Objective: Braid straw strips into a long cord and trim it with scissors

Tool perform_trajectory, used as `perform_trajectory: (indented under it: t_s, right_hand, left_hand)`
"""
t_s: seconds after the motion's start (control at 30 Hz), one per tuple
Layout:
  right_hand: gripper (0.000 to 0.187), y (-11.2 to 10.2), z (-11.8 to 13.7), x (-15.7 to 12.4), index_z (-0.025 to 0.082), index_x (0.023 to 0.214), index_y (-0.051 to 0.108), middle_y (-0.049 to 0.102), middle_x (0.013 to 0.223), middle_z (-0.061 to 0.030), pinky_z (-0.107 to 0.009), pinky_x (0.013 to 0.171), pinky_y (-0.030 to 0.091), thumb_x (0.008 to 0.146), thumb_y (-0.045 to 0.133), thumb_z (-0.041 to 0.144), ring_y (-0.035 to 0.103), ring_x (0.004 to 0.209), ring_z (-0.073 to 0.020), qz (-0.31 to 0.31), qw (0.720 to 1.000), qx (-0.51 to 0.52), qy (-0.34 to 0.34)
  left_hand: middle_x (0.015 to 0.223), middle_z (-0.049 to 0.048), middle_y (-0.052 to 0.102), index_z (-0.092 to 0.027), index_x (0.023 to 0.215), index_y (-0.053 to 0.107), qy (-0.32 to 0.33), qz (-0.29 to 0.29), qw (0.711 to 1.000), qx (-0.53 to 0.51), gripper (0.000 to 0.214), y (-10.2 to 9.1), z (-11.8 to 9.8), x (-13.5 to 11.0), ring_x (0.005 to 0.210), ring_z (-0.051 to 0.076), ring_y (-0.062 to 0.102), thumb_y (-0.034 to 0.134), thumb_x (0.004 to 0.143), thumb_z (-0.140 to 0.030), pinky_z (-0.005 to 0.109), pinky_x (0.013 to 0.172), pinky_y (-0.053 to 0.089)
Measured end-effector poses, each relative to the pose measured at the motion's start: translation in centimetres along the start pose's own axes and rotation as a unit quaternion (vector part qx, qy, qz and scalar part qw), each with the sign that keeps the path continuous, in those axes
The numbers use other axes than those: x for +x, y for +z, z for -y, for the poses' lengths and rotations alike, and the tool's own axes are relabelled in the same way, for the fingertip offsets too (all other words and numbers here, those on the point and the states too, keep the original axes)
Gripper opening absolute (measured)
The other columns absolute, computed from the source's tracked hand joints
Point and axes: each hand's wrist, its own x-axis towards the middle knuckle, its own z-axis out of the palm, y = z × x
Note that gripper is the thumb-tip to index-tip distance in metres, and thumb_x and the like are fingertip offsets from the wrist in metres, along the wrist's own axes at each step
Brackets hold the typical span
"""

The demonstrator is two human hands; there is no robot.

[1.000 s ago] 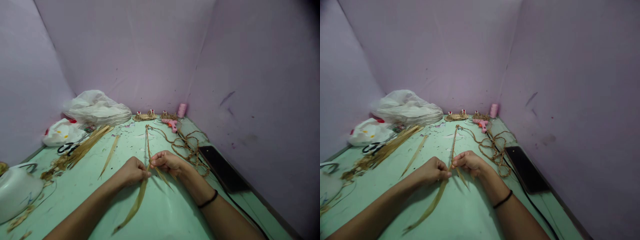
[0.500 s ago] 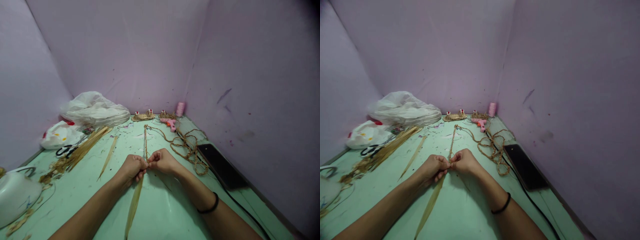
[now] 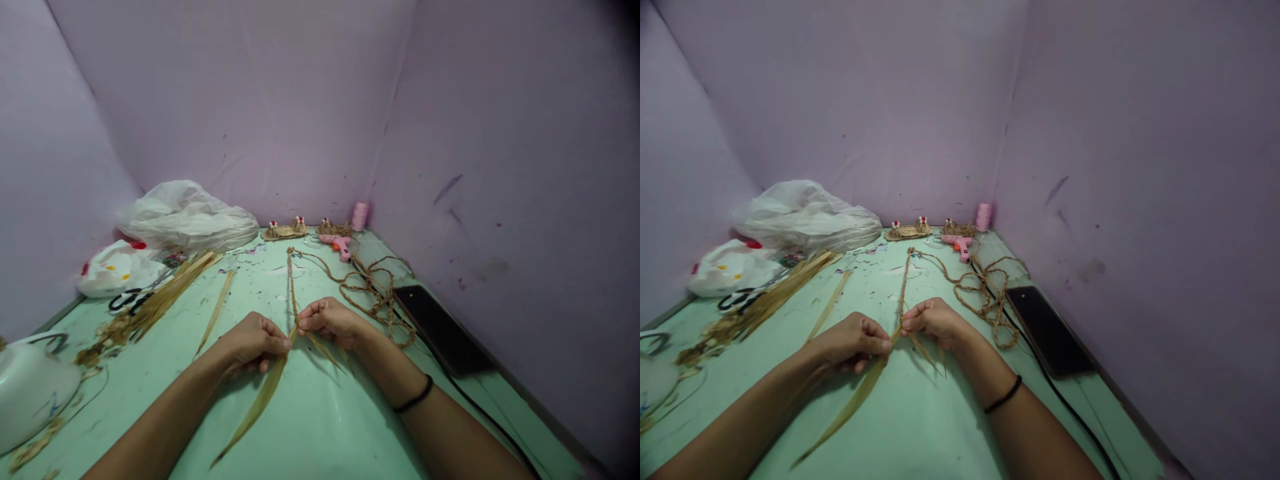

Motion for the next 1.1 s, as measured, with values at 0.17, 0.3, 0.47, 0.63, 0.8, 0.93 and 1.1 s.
perform_trajectory:
  t_s: [0.17,0.3,0.47,0.63,0.8,0.93,1.1]
  right_hand:
    - [0.008,0.1,0.0,-0.1,0.011,0.061,0.058,0.060,0.046,0.0013,-0.017,0.032,0.011,0.054,0.060,0.008,0.029,0.029,-0.0013,0.003,1.000,-0.003,-0.001]
    - [0.009,0.1,-0.1,0.0,0.011,0.062,0.059,0.061,0.046,0.0011,-0.018,0.033,0.013,0.053,0.061,0.008,0.031,0.030,-0.0019,0.003,1.000,-0.009,-0.004]
    - [0.009,0.3,0.1,-0.2,0.011,0.060,0.058,0.060,0.046,0.0011,-0.017,0.034,0.014,0.053,0.061,0.007,0.033,0.031,-0.0020,-0.005,1.000,-0.012,-0.003]
    - [0.009,0.4,0.2,-0.3,0.011,0.061,0.058,0.060,0.045,0.0015,-0.019,0.034,0.011,0.053,0.060,0.006,0.028,0.030,-0.0015,-0.010,1.000,-0.022,0.002]
    - [0.009,0.2,0.0,0.0,0.011,0.061,0.058,0.060,0.047,0.0010,-0.018,0.035,0.011,0.053,0.060,0.007,0.030,0.031,-0.0019,-0.003,1.000,-0.017,0.003]
    - [0.010,0.1,-0.1,0.1,0.011,0.062,0.059,0.060,0.045,0.0013,-0.018,0.034,0.013,0.052,0.061,0.008,0.031,0.030,-0.0018,0.000,1.000,-0.005,-0.010]
    - [0.010,0.2,0.2,-0.3,0.011,0.061,0.059,0.060,0.047,-0.0008,-0.017,0.038,0.024,0.051,0.061,0.009,0.046,0.038,-0.0056,0.009,1.000,-0.002,-0.014]
  left_hand:
    - [0.027,-0.0035,0.041,-0.014,0.048,0.054,0.017,-0.012,0.998,0.057,0.020,0.7,0.3,0.2,0.023,0.004,0.024,0.056,0.060,-0.029,0.019,0.030,0.015]
    - [0.026,-0.0029,0.040,-0.015,0.044,0.050,0.022,-0.002,0.998,0.061,0.021,0.8,0.3,0.2,0.024,0.004,0.023,0.054,0.059,-0.029,0.020,0.031,0.014]
    - [0.027,-0.0032,0.038,-0.014,0.042,0.051,0.053,0.003,0.996,0.074,0.019,0.8,0.5,0.3,0.026,0.005,0.028,0.054,0.057,-0.027,0.020,0.034,0.017]
    - [0.029,-0.0039,0.037,-0.015,0.042,0.050,0.069,0.006,0.994,0.083,0.020,0.8,1.1,0.7,0.027,0.006,0.030,0.054,0.057,-0.026,0.021,0.033,0.019]
    - [0.030,-0.0039,0.038,-0.013,0.042,0.051,0.080,0.018,0.994,0.077,0.021,0.3,0.7,0.3,0.028,0.006,0.033,0.058,0.057,-0.026,0.020,0.033,0.020]
    - [0.041,-0.0020,0.049,-0.010,0.062,0.061,0.058,-0.047,0.994,-0.080,0.021,0.4,-0.5,0.4,0.029,0.004,0.034,0.059,0.061,-0.031,0.017,0.030,0.019]
    - [0.053,0.0036,0.058,-0.008,0.058,0.058,0.028,0.023,0.981,-0.191,0.016,1.3,-1.1,1.7,0.035,0.004,0.042,0.059,0.059,-0.024,0.014,0.031,0.027]
